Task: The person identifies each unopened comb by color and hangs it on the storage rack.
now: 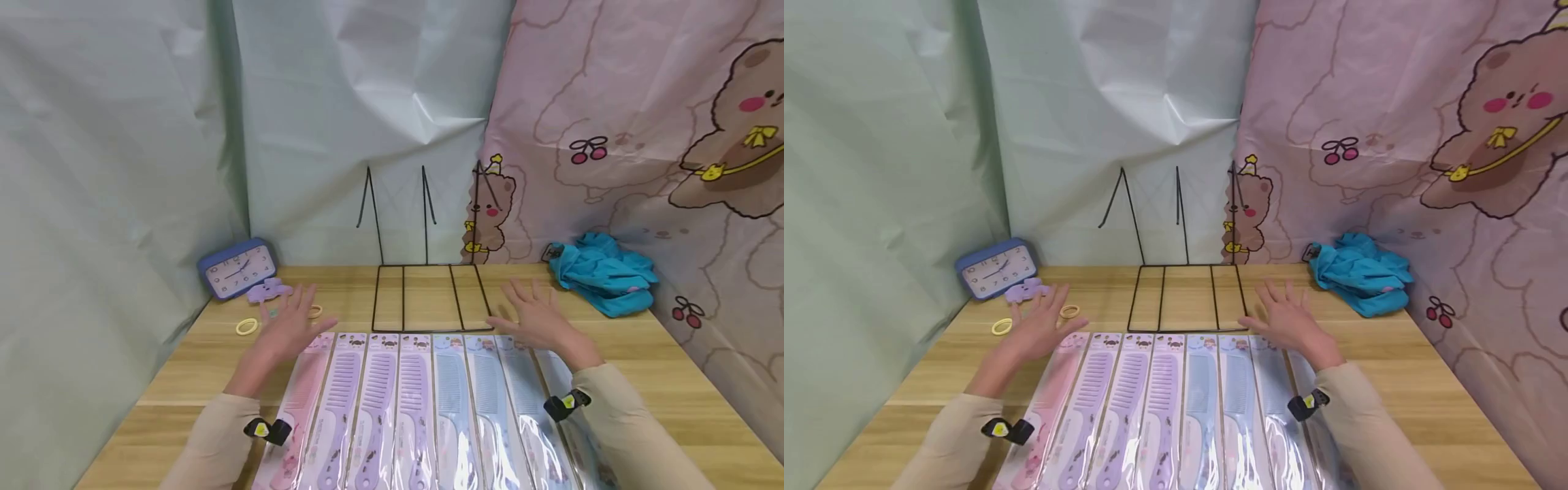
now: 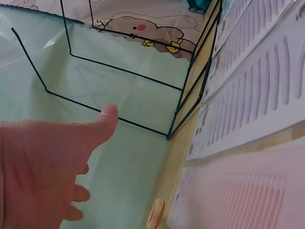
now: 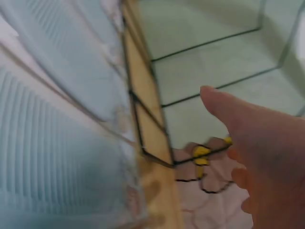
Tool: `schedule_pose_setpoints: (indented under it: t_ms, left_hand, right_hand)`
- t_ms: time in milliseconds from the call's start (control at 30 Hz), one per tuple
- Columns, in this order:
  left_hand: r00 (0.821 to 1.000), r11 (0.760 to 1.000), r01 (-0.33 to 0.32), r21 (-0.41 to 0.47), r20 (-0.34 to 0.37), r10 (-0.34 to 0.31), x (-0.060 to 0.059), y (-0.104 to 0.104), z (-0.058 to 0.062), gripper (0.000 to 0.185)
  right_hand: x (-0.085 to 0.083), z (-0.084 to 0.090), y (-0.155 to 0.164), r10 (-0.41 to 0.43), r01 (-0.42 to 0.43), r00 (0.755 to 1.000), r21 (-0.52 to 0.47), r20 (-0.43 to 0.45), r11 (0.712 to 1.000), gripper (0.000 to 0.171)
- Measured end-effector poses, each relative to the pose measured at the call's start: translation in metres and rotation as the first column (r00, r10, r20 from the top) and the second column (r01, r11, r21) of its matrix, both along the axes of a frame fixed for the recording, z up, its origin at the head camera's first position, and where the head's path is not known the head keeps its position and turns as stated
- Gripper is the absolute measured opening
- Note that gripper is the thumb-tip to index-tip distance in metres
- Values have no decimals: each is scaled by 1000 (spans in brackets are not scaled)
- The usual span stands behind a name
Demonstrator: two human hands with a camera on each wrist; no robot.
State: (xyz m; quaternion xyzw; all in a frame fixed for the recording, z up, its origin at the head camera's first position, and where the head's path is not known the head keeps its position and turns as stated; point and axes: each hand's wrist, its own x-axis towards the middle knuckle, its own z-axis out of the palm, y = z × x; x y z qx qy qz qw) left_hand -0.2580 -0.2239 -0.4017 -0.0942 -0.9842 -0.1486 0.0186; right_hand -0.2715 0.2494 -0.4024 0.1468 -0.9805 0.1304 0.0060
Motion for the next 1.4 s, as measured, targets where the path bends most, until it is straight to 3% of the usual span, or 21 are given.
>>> schedule_pose_setpoints:
  t_ms: [167,300,533,767,967,1400]
  left_hand:
    - [996,997,54,62,71,-58,0,-7,-2,102]
    - [981,986,95,140,156,-117,0,-12,-1,103]
    - [956,978,91,186,260,-138,1,-16,1,116]
    - [951,974,122,190,260,-170,4,-20,-4,125]
    - [947,979,111,172,279,-156,7,-20,-4,124]
    - [947,983,119,137,284,-154,9,-15,-5,122]
  right_hand:
    - [-17,-10,-17,82,-84,995,24,60,996,87]
    - [-28,-14,-26,136,-139,983,14,127,990,83]
    - [-43,-19,-28,183,-181,948,-34,259,983,80]
    - [-47,-24,-24,196,-177,929,-88,315,980,79]
    - [-49,-26,-22,175,-144,926,-115,334,983,80]
    - [-52,-26,-18,155,-133,922,-86,356,987,80]
